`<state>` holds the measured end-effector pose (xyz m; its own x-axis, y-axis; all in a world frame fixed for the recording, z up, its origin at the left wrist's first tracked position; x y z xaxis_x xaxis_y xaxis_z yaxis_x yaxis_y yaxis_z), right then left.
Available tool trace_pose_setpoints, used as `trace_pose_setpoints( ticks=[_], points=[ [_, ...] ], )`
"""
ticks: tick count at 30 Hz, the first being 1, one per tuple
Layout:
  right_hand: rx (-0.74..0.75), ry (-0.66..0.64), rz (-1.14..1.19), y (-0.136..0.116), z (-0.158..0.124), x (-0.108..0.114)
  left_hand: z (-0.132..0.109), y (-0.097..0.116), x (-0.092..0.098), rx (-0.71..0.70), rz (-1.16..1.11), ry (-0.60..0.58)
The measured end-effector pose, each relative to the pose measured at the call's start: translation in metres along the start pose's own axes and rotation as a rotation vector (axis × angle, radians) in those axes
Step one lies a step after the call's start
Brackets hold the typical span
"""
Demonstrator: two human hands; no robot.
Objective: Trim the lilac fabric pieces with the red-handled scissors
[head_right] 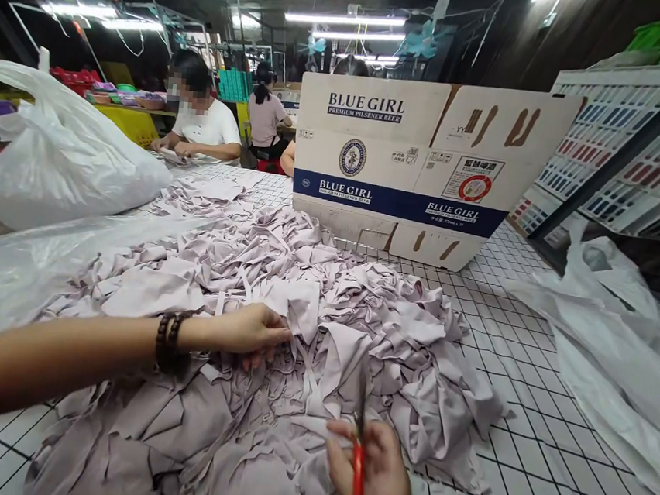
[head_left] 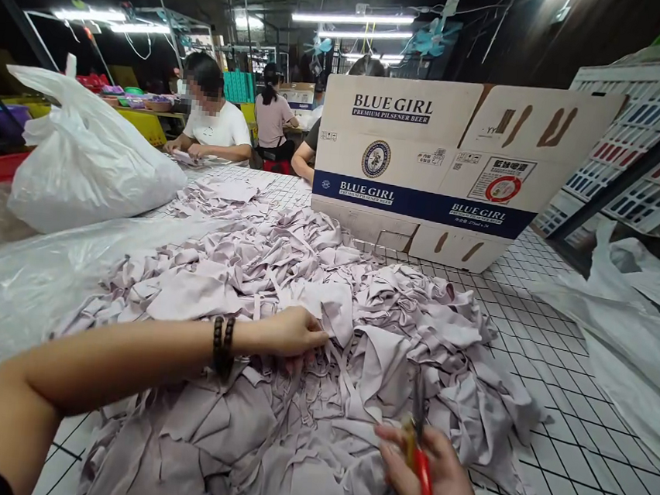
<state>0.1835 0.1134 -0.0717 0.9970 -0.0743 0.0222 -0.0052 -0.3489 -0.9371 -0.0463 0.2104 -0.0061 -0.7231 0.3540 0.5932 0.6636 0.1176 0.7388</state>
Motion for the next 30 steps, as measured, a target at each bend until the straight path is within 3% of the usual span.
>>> trace_pose_setpoints(
  ticks=[2, 4, 7, 9, 12, 15, 18, 22, 26, 30],
  points=[
    [0.036, -0.077, 0.063, -0.025, 0.007, -0.029, -0.01, -0.007, -0.012, 0.001, -0.019, 0.068],
    [0.063, -0.176, 0.105, -0.042, 0.007, -0.056, -0.013, -0.008, -0.011, -0.009, 0.017, 0.192],
    [0.079, -0.252, 0.147, -0.043, -0.002, -0.075, -0.009, -0.006, -0.002, 0.016, 0.122, 0.422],
    [0.073, -0.244, 0.146, -0.032, -0.011, -0.07, -0.003, -0.006, 0.001, 0.057, 0.177, 0.543],
    [0.074, -0.155, 0.112, -0.013, -0.02, -0.039, -0.002, -0.005, 0.001, 0.076, 0.208, 0.635],
    [0.077, -0.047, 0.054, -0.001, -0.027, 0.0, -0.02, -0.001, 0.001, 0.027, 0.2, 0.695],
    [0.063, -0.016, 0.053, 0.004, -0.032, 0.02, -0.047, -0.002, 0.002, -0.021, 0.171, 0.758],
    [0.05, -0.122, 0.079, 0.003, -0.039, 0.004, -0.059, -0.012, -0.001, 0.002, 0.08, 0.787],
    [0.058, -0.143, 0.093, -0.001, -0.049, -0.015, -0.037, -0.015, -0.002, 0.075, -0.018, 0.773],
    [0.039, -0.163, 0.078, 0.004, -0.055, -0.011, -0.016, -0.011, 0.007, 0.082, -0.073, 0.773]
  ],
)
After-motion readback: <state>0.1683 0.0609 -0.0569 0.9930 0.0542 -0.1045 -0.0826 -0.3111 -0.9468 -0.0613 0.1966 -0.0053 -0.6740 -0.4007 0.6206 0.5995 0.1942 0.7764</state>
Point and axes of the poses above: each hand's wrist, its own z-axis towards the middle knuckle, its own x-axis out of the back of the hand, y = z × x, the point moved 8 cm from there along z, towards the middle knuckle
